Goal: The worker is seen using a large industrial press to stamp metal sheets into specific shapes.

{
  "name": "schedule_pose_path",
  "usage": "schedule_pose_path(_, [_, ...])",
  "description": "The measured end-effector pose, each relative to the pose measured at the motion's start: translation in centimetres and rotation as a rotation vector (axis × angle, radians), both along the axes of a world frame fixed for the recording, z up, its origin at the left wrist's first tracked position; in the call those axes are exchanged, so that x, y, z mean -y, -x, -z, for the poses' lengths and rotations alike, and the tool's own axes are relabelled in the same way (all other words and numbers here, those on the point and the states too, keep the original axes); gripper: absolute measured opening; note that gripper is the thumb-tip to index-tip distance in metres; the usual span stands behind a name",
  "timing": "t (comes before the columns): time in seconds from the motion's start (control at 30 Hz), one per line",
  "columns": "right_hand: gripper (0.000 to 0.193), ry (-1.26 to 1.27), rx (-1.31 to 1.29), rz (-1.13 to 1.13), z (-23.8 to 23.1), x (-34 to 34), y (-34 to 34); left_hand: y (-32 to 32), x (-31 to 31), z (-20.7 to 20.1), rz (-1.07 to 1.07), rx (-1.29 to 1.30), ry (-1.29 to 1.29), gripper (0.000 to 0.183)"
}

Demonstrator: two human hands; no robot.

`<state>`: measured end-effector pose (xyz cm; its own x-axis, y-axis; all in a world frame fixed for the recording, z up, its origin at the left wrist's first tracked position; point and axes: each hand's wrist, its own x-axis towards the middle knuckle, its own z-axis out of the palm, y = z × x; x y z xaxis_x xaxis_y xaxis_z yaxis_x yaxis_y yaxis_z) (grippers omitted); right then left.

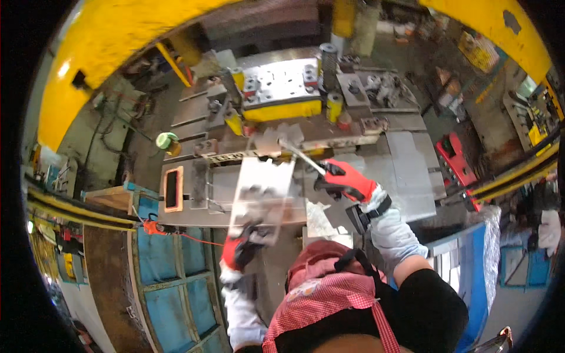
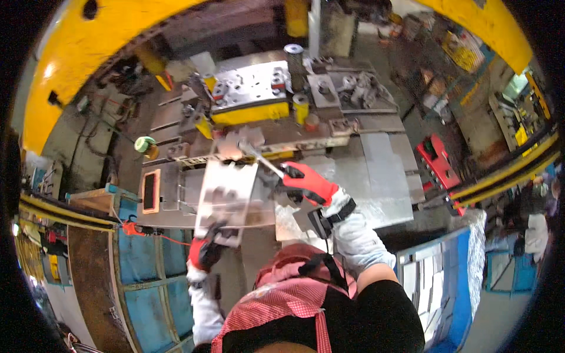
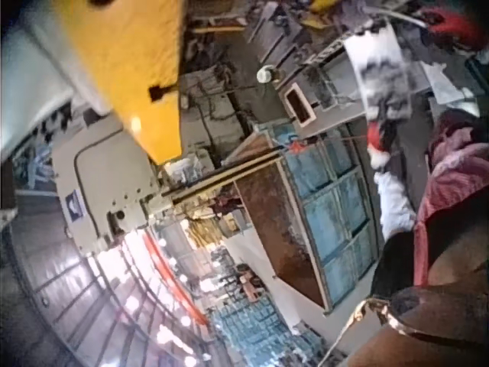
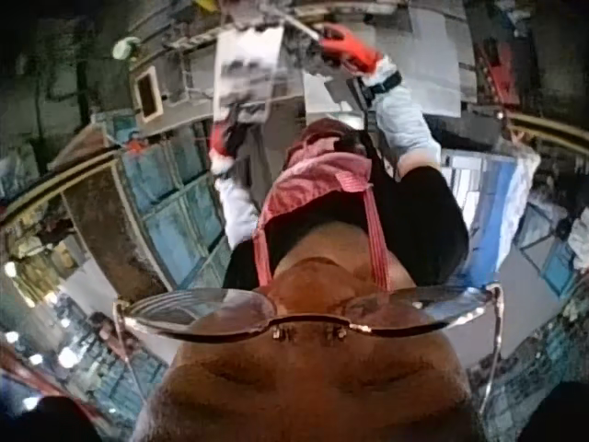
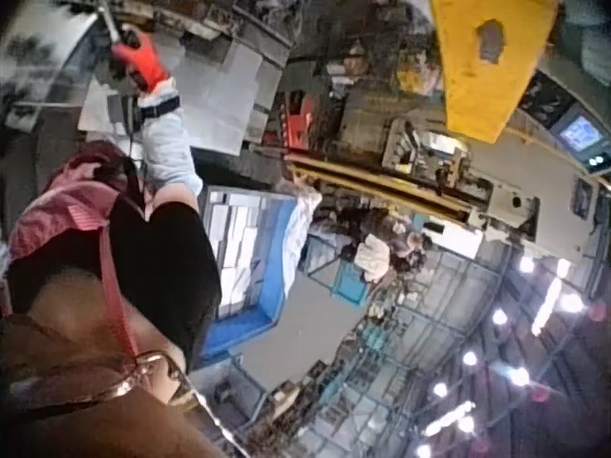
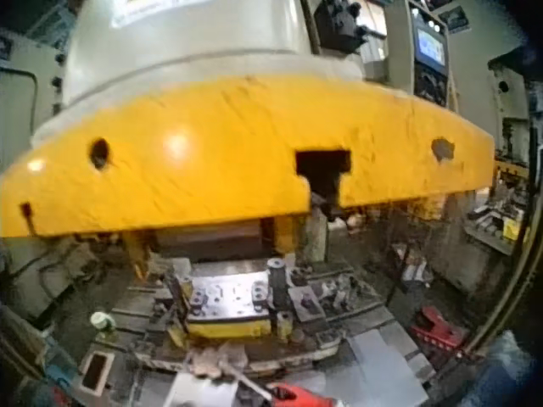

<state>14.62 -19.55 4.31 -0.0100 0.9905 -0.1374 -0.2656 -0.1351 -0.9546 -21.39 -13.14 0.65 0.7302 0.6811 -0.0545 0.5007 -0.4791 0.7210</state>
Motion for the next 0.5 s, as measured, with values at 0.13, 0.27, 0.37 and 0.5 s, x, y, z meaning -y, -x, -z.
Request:
schedule_pose_path(0.13, [0.040, 0.130, 0.099, -0.001, 4.3, 8.4, -1.1, 11.6, 2.5, -1.8, -0.438, -0.079, 0.294, 0.041])
schedule_pose_path(0.27, [0.043, 0.202, 0.101, 0.164, 5.0, 12.6, -3.8, 20.2, 2.0, -0.5, -1.060, 0.338, 0.443, 0.040])
schedule_pose_path(0.37, [0.039, 0.264, 0.127, 0.192, 5.0, 12.1, -5.5, 24.4, 0.0, 0.2, -1.264, 0.574, 0.373, 0.039])
schedule_pose_path(0.5, [0.023, 0.120, 0.330, 0.093, 9.1, 10.5, -8.7, 27.5, -3.9, 0.4, -1.370, 0.792, 0.268, 0.038])
